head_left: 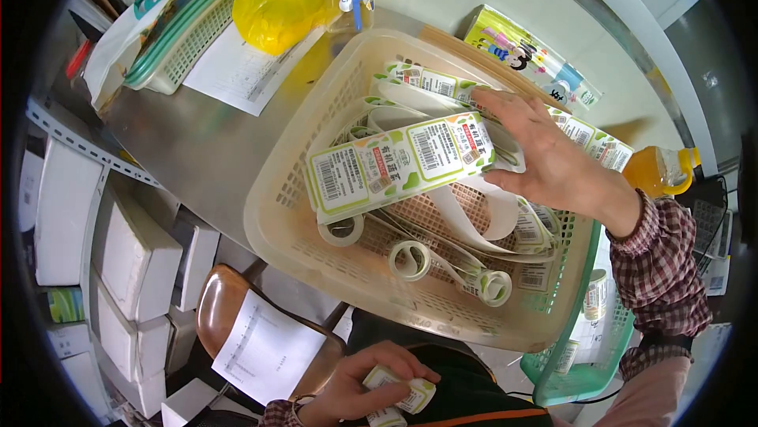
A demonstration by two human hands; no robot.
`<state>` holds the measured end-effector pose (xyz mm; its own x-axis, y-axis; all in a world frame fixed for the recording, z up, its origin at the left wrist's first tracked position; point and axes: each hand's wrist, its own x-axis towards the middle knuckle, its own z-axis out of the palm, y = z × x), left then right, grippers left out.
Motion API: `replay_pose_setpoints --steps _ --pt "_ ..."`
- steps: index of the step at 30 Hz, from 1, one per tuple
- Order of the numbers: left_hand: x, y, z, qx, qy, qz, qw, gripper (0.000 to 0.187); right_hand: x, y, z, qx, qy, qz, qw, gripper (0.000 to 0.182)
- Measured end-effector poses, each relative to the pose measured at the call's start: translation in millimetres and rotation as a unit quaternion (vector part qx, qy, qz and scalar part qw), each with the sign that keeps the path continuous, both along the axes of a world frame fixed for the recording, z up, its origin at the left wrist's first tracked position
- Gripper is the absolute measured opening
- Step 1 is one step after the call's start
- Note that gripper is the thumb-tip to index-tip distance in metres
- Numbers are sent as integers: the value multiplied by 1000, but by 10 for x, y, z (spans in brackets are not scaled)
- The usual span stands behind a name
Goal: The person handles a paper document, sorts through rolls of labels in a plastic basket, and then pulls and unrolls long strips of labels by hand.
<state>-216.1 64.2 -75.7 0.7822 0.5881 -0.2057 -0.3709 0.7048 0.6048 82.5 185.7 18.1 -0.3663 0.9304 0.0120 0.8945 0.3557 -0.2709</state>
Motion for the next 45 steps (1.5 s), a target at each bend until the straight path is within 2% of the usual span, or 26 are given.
replay_pose_setpoints --steps 6,9,12,13,14,15,16,18,19,20,22,24,25,26,27,28,31,35,37,38,40,41,42,44,45 --pt "23 29 -9 4 2 -5 1000 16 -10 77 -157 54 23 33 998 69" --pt "46 23 -21 14 -5 -12 1000 16 -65 33 -65 44 10 41 998 66" --pt "39 31 -26 59 -36 -25 997 21 -147 -171 129 -20 66 17 997 61" --pt "48 36 -15 67 -35 -26 997 21 -129 -254 165 -125 188 -61 972 59" --pt "58 40 -5 76 -36 -29 996 21 -105 -340 190 -225 302 -138 916 57" --pt "67 36 -5 76 -38 -26 996 21 -84 -420 190 -269 386 -184 863 55" --pt "77 31 -11 83 -47 -22 995 20 -57 -484 189 -269 383 -184 864 55" --pt "90 21 -11 90 -57 -18 994 20 2 -592 177 -312 509 -232 768 58" --pt "96 17 -9 91 -60 -16 994 19 27 -628 174 -314 522 -233 758 62" --pt "99 9 -10 92 -62 -13 994 19 62 -680 183 -315 520 -233 759 62" --pt "92 -15 -14 86 -62 -15 994 19 94 -805 196 -290 469 -216 806 67" --pt "83 -35 -24 80 -60 -16 995 18 22 -954 289 -286 483 -232 795 73" --pt "80 -46 -33 83 -59 -16 995 18 20 -1014 348 -234 314 -157 907 75" --pt "75 -58 -40 86 -58 -18 994 17 20 -1087 382 -170 131 -75 974 76" --pt "70 -68 -50 85 -58 -18 995 17 20 -1184 384 -158 57 -64 984 76" --pt "66 -75 -60 89 -50 -25 994 18 5 -1244 402 -158 57 -65 984 76" --pt "91 -65 -39 93 -47 -31 994 18 4 -1350 447 -169 -74 -54 981 77" --pt "132 -42 -20 109 -45 -45 992 19 49 -1291 519 -221 -13 -29 975 80" --pt "149 -39 -18 114 -43 -50 991 19 114 -1291 426 -252 143 -63 955 78" --pt "157 -37 -17 118 -41 -54 991 19 105 -1280 410 -252 144 -64 955 78" --pt "168 -36 -11 116 -38 -55 991 19 52 -1255 371 -319 144 -197 916 72" --pt "170 -38 -10 113 -37 -55 991 19 50 -1252 325 -273 133 -141 942 63" --pt "171 -37 -10 113 -35 -56 991 19 39 -1244 310 -273 135 -141 942 63" --pt "170 -37 -15 110 -34 -56 992 19 20 -1227 288 -328 168 -178 912 48" --pt "170 -35 -16 110 -33 -56 992 19 38 -1227 285 -328 169 -178 912 48"
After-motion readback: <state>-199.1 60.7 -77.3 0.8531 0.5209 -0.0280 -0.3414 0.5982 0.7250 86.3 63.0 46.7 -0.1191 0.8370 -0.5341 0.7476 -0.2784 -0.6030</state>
